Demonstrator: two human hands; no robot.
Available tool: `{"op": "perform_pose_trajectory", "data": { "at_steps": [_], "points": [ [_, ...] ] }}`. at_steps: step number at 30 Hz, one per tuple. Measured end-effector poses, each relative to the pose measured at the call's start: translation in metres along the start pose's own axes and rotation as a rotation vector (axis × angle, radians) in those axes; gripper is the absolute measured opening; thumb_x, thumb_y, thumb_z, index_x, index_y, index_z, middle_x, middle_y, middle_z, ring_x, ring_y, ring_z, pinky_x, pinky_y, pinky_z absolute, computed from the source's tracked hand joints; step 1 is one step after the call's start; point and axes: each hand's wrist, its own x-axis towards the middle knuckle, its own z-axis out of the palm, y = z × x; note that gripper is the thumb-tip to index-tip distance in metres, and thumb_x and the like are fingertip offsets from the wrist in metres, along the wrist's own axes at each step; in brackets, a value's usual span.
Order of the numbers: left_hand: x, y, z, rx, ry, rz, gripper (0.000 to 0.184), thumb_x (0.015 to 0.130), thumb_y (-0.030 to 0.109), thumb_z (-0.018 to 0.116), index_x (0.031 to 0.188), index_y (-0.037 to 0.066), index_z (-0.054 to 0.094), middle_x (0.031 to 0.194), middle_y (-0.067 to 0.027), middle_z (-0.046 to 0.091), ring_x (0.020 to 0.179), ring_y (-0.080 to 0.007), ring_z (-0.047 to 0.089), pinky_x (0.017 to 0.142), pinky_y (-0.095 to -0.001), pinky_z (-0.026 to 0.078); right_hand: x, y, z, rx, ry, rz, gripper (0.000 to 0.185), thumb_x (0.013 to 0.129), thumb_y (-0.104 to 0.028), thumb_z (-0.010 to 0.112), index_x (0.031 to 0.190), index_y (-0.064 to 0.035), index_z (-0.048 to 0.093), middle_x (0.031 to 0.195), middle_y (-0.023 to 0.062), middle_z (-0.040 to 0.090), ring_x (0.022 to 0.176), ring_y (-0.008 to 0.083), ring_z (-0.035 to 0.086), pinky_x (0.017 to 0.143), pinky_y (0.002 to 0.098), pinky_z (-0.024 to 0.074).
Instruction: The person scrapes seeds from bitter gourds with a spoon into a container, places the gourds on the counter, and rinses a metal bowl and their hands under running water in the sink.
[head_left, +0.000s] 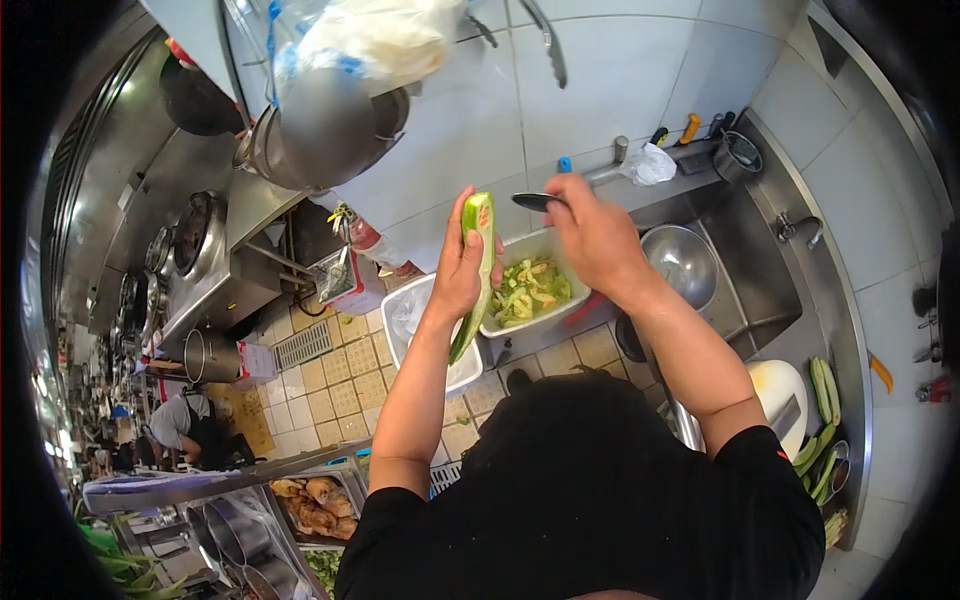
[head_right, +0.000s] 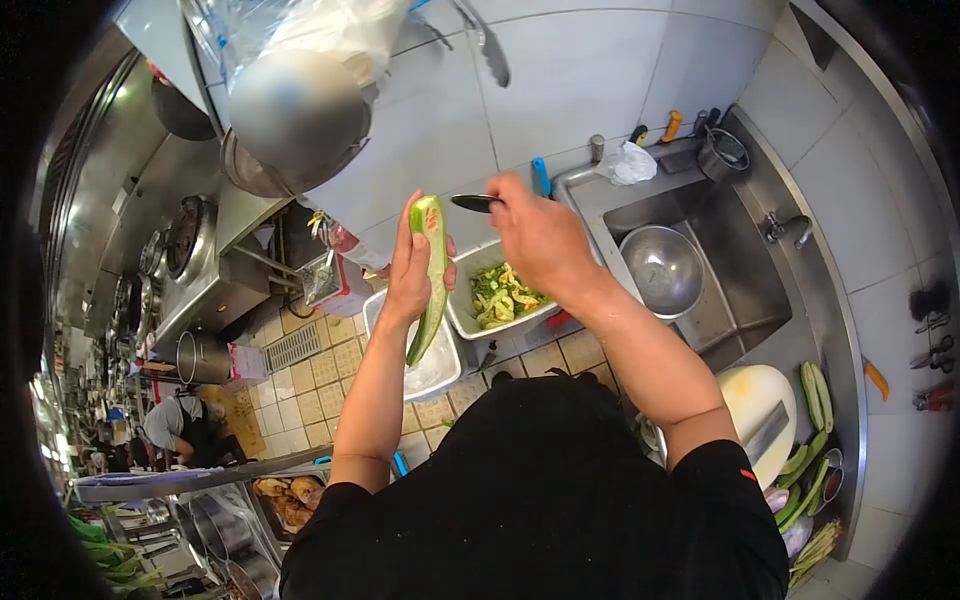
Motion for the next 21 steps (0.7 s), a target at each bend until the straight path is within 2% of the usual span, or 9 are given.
{"op": "perform_pose_trajectory", "data": {
  "at_steps": [1,4,11,13,17,19,21],
  "points": [
    [-0.002,0.003,-0.006,0.108,0.0,0.08,0.061,0.102,0.047,0.041,0.153,0.02,0.02,0.088,-0.0092,0.054,0.057,-0.0132,0.05,0.052,-0.0262,0.045,0.005,-0.006,0.01,-0.002,-0.004,-0.005,0.02,0.094,-0.012,0.053,0.113,-0.0089,0.055,0.078,0.0112,0.068,0.074,0.037,0.066,0.064,0.0453,0.0507],
    [-0.006,0.005,-0.019,0.242,0.061,0.201,0.059,0.103,0.044,0.042,0.152,0.017,0.023,0.088,-0.008,0.055,0.057,-0.0112,0.051,0.053,-0.0249,0.045,0.014,-0.023,0.033,-0.148,0.132,-0.248,0.016,0.092,-0.011,0.054,0.107,-0.0087,0.059,0.08,0.0132,0.067,0.069,0.0351,0.065,0.056,0.0444,0.0495],
    [-0.014,0.016,-0.034,0.417,0.121,0.231,0.06,0.103,0.045,0.04,0.151,0.014,0.023,0.089,-0.0077,0.055,0.057,-0.0084,0.049,0.052,-0.0221,0.043,0.024,-0.038,0.057,-0.26,0.092,-0.264,0.018,0.089,-0.009,0.055,0.106,-0.0097,0.06,0.076,0.0109,0.065,0.064,0.0346,0.064,0.052,0.0433,0.0502],
    [-0.012,0.015,-0.036,0.395,0.135,0.192,0.058,0.103,0.044,0.039,0.151,0.013,0.025,0.088,-0.0073,0.056,0.055,-0.0079,0.049,0.05,-0.0214,0.042,0.029,-0.041,0.058,-0.352,0.035,-0.244,0.023,0.088,-0.009,0.056,0.11,-0.0101,0.063,0.081,0.0099,0.066,0.068,0.0324,0.065,0.057,0.042,0.0513],
    [0.0,0.026,-0.033,0.361,0.127,0.129,0.057,0.104,0.044,0.038,0.15,0.013,0.025,0.087,-0.0078,0.056,0.052,-0.008,0.047,0.047,-0.021,0.04,0.049,-0.03,0.062,-0.399,-0.059,-0.28,0.026,0.086,-0.008,0.055,0.111,-0.0101,0.061,0.081,0.0086,0.065,0.067,0.0324,0.065,0.055,0.0421,0.0516],
    [0.006,0.03,-0.034,0.328,0.075,-0.058,0.055,0.105,0.044,0.036,0.149,0.012,0.027,0.087,-0.0077,0.057,0.051,-0.0087,0.047,0.045,-0.0216,0.04,0.057,-0.027,0.056,-0.493,-0.18,-0.356,0.016,0.085,-0.013,0.057,0.099,-0.0073,0.06,0.081,0.0115,0.066,0.064,0.033,0.067,0.053,0.0415,0.053],
    [0.014,0.029,-0.032,0.247,0.084,-0.12,0.053,0.105,0.045,0.035,0.146,0.013,0.032,0.085,-0.0067,0.057,0.051,-0.0094,0.046,0.044,-0.0229,0.039,0.055,-0.023,0.06,-0.478,-0.243,-0.38,0.015,0.085,-0.014,0.058,0.098,-0.0066,0.06,0.081,0.012,0.066,0.066,0.0329,0.067,0.055,0.0417,0.0535]
  ]
}}
